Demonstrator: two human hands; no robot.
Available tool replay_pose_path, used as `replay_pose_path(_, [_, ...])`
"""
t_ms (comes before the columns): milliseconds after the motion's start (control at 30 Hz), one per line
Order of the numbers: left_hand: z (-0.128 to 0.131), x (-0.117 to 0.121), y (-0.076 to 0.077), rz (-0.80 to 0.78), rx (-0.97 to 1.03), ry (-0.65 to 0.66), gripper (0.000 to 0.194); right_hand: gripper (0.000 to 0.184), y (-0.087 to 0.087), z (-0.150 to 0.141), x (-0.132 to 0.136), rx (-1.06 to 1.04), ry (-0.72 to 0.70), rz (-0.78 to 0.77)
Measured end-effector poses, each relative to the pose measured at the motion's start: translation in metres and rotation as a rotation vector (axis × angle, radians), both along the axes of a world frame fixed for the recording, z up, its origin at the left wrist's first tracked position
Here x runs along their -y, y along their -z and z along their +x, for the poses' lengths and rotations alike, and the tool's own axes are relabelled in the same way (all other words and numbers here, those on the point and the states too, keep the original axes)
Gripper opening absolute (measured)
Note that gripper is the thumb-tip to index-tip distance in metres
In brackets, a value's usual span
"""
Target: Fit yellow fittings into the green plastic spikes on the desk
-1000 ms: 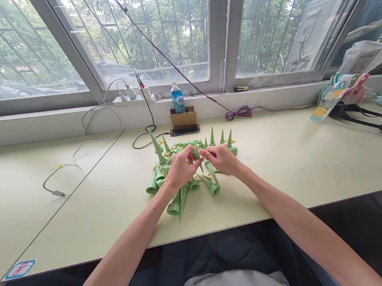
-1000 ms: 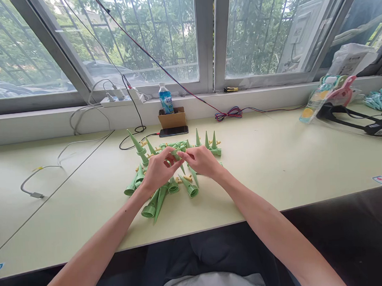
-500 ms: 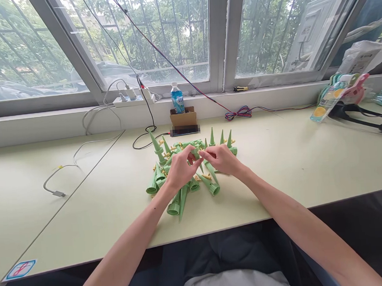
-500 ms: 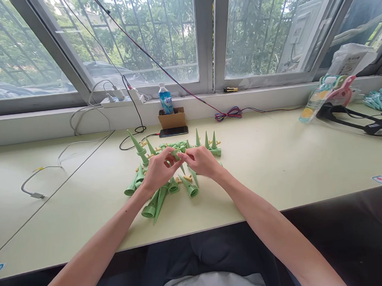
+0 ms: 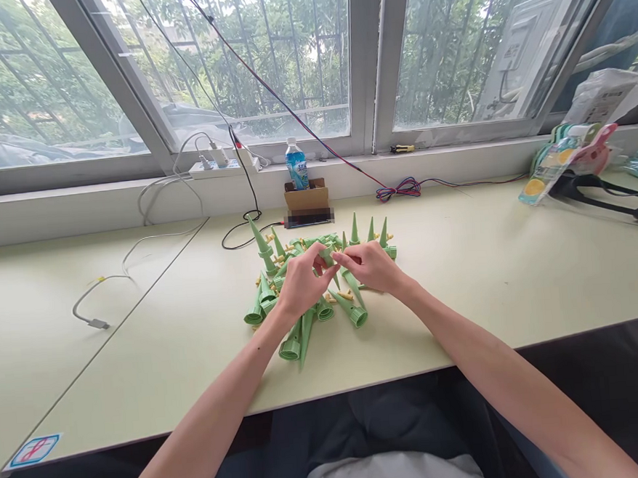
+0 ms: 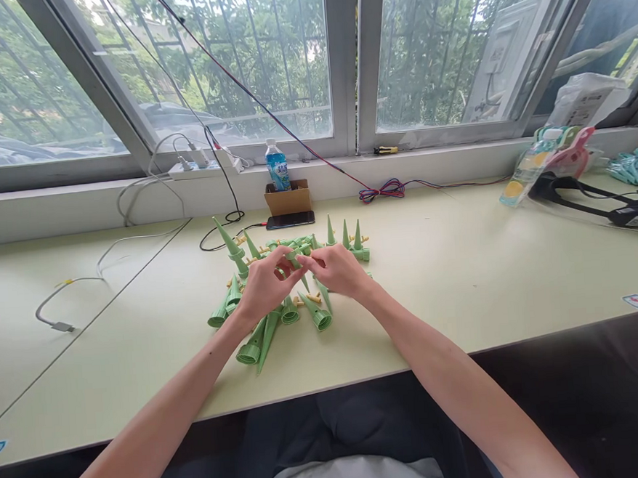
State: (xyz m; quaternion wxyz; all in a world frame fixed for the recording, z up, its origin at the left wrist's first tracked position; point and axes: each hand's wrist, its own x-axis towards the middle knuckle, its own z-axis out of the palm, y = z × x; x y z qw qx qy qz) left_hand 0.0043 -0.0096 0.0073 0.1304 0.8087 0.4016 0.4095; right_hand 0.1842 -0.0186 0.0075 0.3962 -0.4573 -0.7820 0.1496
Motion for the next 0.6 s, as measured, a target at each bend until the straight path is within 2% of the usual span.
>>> replay_pose_path(100, [-0.0001, -0.0001, -0.0001, 0.003, -0.004, -0.007, 0.023, 0.056, -0.0008, 0.0003, 0.0003, -0.002, 0.012, -0.008])
replay_pose_path(267, [0.0, -0.0004, 0.0001, 0.023, -0.019, -0.038, 0.021, 0.035, -0.0022, 0.0004, 0.0022, 0.015, 0.007, 0.003])
replay_pose_path(467, [0.0005, 0.0003, -0.0005, 0.018, -0.015, -0.022, 0.022, 0.052, 0.0002, 0.0001, 0.0004, -0.001, -0.012, 0.02])
replay_pose_path(600, [0.0005, -0.0001, -0.0005, 0.014, -0.008, -0.017, 0.023, 0.055, 0.0, 0.0001, 0.0004, -0.006, -0.006, 0.004])
